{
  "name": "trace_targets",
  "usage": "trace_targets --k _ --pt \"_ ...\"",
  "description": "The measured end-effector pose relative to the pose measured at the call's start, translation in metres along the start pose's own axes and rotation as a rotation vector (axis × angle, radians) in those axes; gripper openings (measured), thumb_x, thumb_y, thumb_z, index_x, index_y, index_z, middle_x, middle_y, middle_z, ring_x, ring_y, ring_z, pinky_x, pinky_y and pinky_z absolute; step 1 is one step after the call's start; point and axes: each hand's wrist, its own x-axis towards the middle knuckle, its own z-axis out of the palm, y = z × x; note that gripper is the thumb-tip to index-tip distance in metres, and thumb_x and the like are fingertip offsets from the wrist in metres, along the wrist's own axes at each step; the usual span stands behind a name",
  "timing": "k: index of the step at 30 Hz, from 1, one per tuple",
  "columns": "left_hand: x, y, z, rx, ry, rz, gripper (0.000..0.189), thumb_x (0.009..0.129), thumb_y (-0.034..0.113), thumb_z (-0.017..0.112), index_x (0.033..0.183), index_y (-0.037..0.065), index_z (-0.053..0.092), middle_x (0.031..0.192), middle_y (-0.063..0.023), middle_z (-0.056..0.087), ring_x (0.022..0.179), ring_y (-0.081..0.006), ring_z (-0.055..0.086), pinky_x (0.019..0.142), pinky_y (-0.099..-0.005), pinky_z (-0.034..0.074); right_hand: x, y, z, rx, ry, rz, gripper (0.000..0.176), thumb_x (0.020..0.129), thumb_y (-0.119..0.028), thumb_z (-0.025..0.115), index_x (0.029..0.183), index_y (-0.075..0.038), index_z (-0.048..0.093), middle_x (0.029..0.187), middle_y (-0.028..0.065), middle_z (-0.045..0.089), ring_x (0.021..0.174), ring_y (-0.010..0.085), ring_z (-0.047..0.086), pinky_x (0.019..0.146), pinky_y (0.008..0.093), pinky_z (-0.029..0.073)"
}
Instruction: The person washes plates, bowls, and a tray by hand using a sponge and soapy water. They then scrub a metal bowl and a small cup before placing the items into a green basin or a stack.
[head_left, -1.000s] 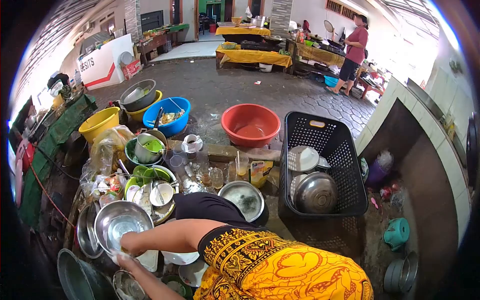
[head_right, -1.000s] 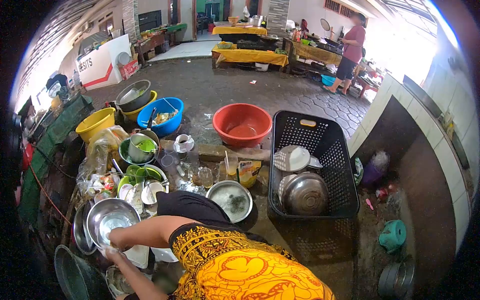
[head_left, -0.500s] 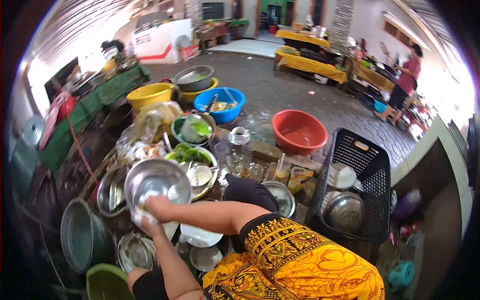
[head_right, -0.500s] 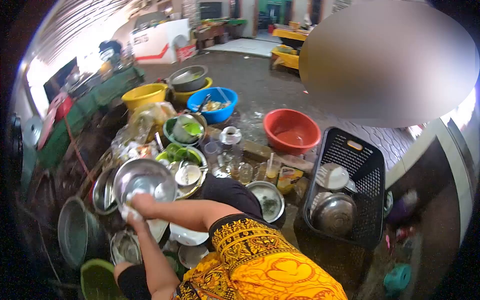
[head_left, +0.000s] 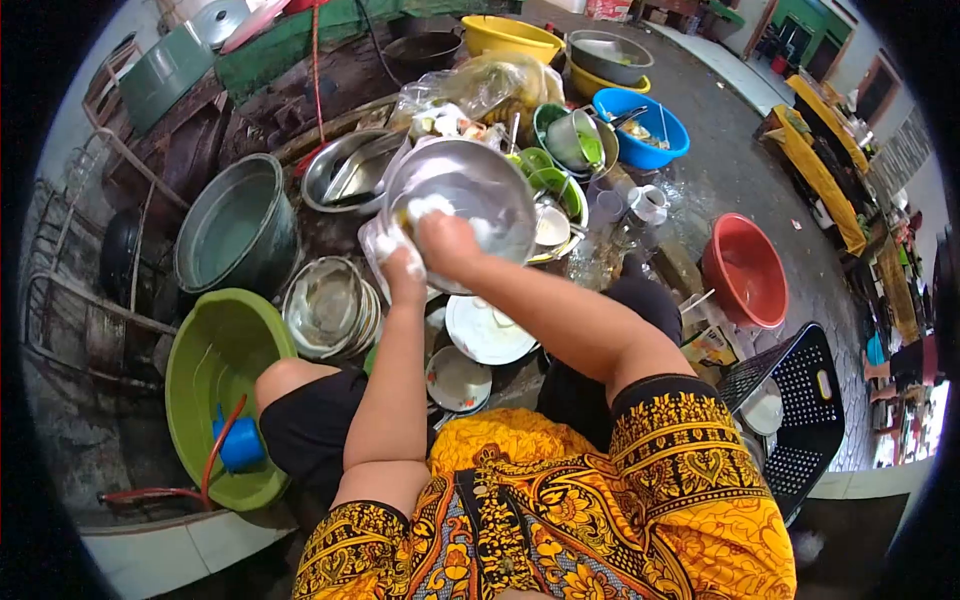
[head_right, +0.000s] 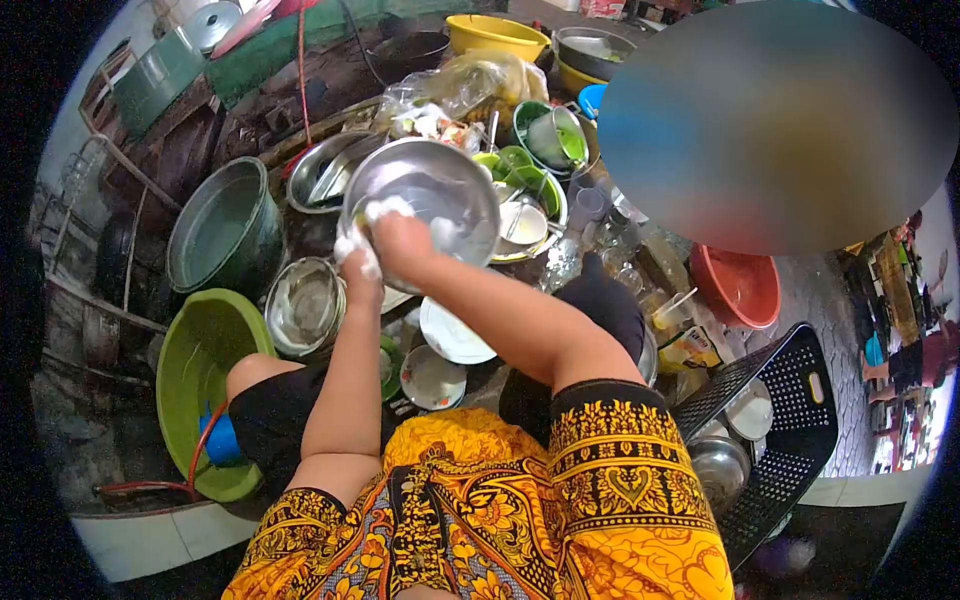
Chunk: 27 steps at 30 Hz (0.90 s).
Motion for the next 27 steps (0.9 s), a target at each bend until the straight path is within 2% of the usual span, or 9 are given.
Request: trace_targets --k 2,4,10,12,13,16,22,26,27 --pt "-0.013 -0.004 0.007 -0.318 -0.001 -0.059 0.049 0.071 0.004 0.041 0.119 0.001 0.035 0.113 -0.0095 0.044 0.105 -0.0187 0.043 0.093 -0.0285 0.031 0.018 0.024 -0.014 -0.046 0.162 0.040 0.013 0.067 -0.012 0.052 0.075 -0.002 0.056 0.075 0.0196 0.058 0.069 0.0342 0.058 0.061 0.0414 0.046" --pt "-0.016 0.018 0.006 0.181 0.001 -0.076 0.039 0.082 0.007 0.039 0.120 -0.001 0.035 0.114 -0.0097 0.044 0.103 -0.0162 0.043 0.090 -0.0279 0.032 0.039 0.060 -0.015 0.004 0.267 0.284 0.018 0.071 -0.019 0.050 0.077 -0.004 0.058 0.076 0.0185 0.060 0.071 0.0311 0.060 0.059 0.0400 0.047" --pt "-0.008 0.035 -0.033 0.256 0.212 0.000 0.036 0.080 0.003 0.040 0.115 -0.003 0.042 0.104 -0.0120 0.052 0.095 -0.0206 0.049 0.084 -0.0300 0.037 0.002 0.031 0.015 -0.102 -0.263 0.041 0.033 0.079 -0.036 0.044 0.083 -0.006 0.058 0.082 0.0165 0.060 0.078 0.0317 0.059 0.064 0.0407 0.046" --pt "-0.008 0.006 -0.057 -0.511 0.217 -0.095 0.046 0.073 0.000 0.035 0.120 -0.001 0.036 0.109 -0.0109 0.049 0.099 -0.0197 0.047 0.086 -0.0284 0.036 -0.012 -0.018 0.001 0.016 -0.483 0.066 0.023 0.067 -0.021 0.058 0.085 -0.008 0.060 0.089 0.0169 0.059 0.084 0.0310 0.057 0.069 0.0394 0.046" --pt "-0.013 0.026 -0.044 -0.420 0.195 -0.089 0.055 0.068 -0.001 0.031 0.123 0.000 0.030 0.112 -0.0104 0.046 0.100 -0.0203 0.047 0.088 -0.0278 0.036 -0.007 -0.024 0.017 0.015 -0.483 0.069 0.023 0.067 -0.021 0.058 0.085 -0.008 0.060 0.089 0.0169 0.059 0.084 0.0310 0.057 0.069 0.0394 0.046" --pt "-0.019 0.026 -0.027 -0.166 0.080 -0.213 0.044 0.075 0.003 0.035 0.119 0.000 0.037 0.109 -0.0100 0.048 0.097 -0.0192 0.047 0.086 -0.0280 0.036 0.006 -0.017 0.040 0.186 -0.070 -0.143 0.024 0.068 -0.023 0.058 0.084 -0.007 0.060 0.086 0.0176 0.059 0.082 0.0332 0.057 0.068 0.0400 0.046" --pt "-0.032 0.037 -0.019 0.104 0.036 -0.368 0.026 0.084 0.014 0.042 0.107 0.003 0.046 0.091 -0.0074 0.053 0.083 -0.0127 0.050 0.071 -0.0286 0.041 0.049 0.022 -0.004 0.301 0.374 0.366 0.022 0.068 -0.016 0.060 0.083 0.000 0.058 0.080 0.0228 0.057 0.075 0.0347 0.056 0.064 0.0408 0.044" --pt "-0.027 0.017 -0.044 -0.200 -0.089 -0.264 0.041 0.078 0.007 0.045 0.118 0.005 0.039 0.106 -0.0084 0.049 0.095 -0.0148 0.049 0.080 -0.0282 0.040 0.030 -0.006 0.033 0.301 0.003 0.024 0.030 0.066 -0.013 0.060 0.094 -0.002 0.056 0.082 0.0201 0.058 0.076 0.0377 0.056 0.066 0.0400 0.046" --pt "-0.026 0.031 -0.037 -0.290 0.034 -0.329 0.052 0.072 0.001 0.043 0.123 0.005 0.033 0.116 -0.0081 0.045 0.102 -0.0159 0.046 0.086 -0.0277 0.036 0.019 -0.013 0.041 0.293 0.148 -0.213 0.026 0.065 -0.011 0.059 0.090 -0.003 0.057 0.081 0.0190 0.058 0.076 0.0369 0.056 0.066 0.0399 0.046"
